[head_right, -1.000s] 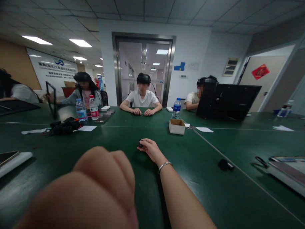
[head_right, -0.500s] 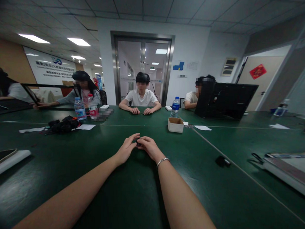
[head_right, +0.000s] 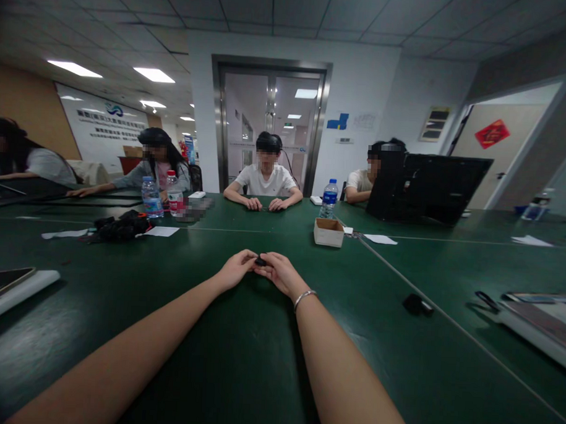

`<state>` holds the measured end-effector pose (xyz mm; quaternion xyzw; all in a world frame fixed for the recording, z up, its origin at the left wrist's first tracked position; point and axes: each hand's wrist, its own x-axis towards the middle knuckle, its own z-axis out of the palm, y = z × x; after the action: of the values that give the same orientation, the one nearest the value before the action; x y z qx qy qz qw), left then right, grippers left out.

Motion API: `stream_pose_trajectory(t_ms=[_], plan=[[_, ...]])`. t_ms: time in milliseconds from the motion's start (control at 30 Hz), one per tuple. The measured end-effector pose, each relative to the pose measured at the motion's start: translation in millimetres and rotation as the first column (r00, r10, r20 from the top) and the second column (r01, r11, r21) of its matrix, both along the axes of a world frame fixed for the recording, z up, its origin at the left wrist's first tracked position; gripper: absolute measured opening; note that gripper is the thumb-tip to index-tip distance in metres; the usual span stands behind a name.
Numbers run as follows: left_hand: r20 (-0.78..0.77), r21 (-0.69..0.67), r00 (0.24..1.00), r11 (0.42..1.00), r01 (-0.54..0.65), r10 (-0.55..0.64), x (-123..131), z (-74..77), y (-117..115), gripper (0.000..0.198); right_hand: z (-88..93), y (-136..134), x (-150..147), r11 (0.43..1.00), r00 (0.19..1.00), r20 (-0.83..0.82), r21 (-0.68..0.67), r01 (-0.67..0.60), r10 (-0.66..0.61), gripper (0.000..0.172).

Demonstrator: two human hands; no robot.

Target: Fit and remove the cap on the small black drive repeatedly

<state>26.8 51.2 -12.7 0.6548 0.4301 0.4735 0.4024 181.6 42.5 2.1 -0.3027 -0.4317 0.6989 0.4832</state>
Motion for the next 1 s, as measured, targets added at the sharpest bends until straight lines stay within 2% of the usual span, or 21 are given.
stream_pose_trajectory(t_ms=[67, 133, 200, 267, 367, 600, 733, 833, 1000], plan=[[0.146, -0.110, 0.988, 0.993, -0.036, 0.052, -1, 0.2, 5, 0.011, 0.9, 0, 1, 0.999, 0.999, -0.027, -0.001, 0.044, -0.044, 0.020], [0.308, -0.197, 0.943, 0.978, -0.063, 0.123, -4, 0.8, 7, 0.014, 0.8, 1, 2, 0.992, 0.992, -0.033, 0.021, 0.125, -0.124, 0.025], [0.379, -0.223, 0.913, 0.973, -0.066, 0.149, -7, 1.9, 6, 0.014, -1.1, 4, 3, 0.974, 0.976, 0.042, 0.079, 0.211, -0.214, 0.031], [0.361, -0.206, 0.925, 0.977, -0.048, 0.122, -10, 3.2, 3, 0.015, -4.5, 7, 4, 0.956, 0.949, 0.174, 0.179, 0.232, -0.263, 0.035], [0.326, -0.184, 0.942, 0.983, -0.024, 0.084, -11, 5.0, 0, 0.017, -9.9, 11, 3, 0.938, 0.911, 0.311, 0.298, 0.177, -0.271, 0.036], [0.221, -0.127, 0.975, 0.992, 0.018, 0.010, -9, 7.6, -4, 0.015, -12.2, 14, 1, 0.932, 0.878, 0.397, 0.338, 0.130, -0.266, 0.031], [0.161, -0.068, 0.986, 0.998, -0.018, 0.029, -10, 9.3, -8, 0.018, -13.9, 16, 1, 0.927, 0.857, 0.440, 0.360, 0.107, -0.270, 0.033], [0.116, -0.024, 0.992, 0.998, -0.054, 0.056, -11, 8.7, -10, 0.018, -15.4, 16, 0, 0.914, 0.805, 0.507, 0.392, 0.103, -0.308, 0.035], [0.053, 0.045, 0.998, 0.998, -0.038, 0.035, -13, 2.0, -5, 0.021, -14.4, 14, -2, 0.882, 0.712, 0.599, 0.467, 0.062, -0.367, 0.033]])
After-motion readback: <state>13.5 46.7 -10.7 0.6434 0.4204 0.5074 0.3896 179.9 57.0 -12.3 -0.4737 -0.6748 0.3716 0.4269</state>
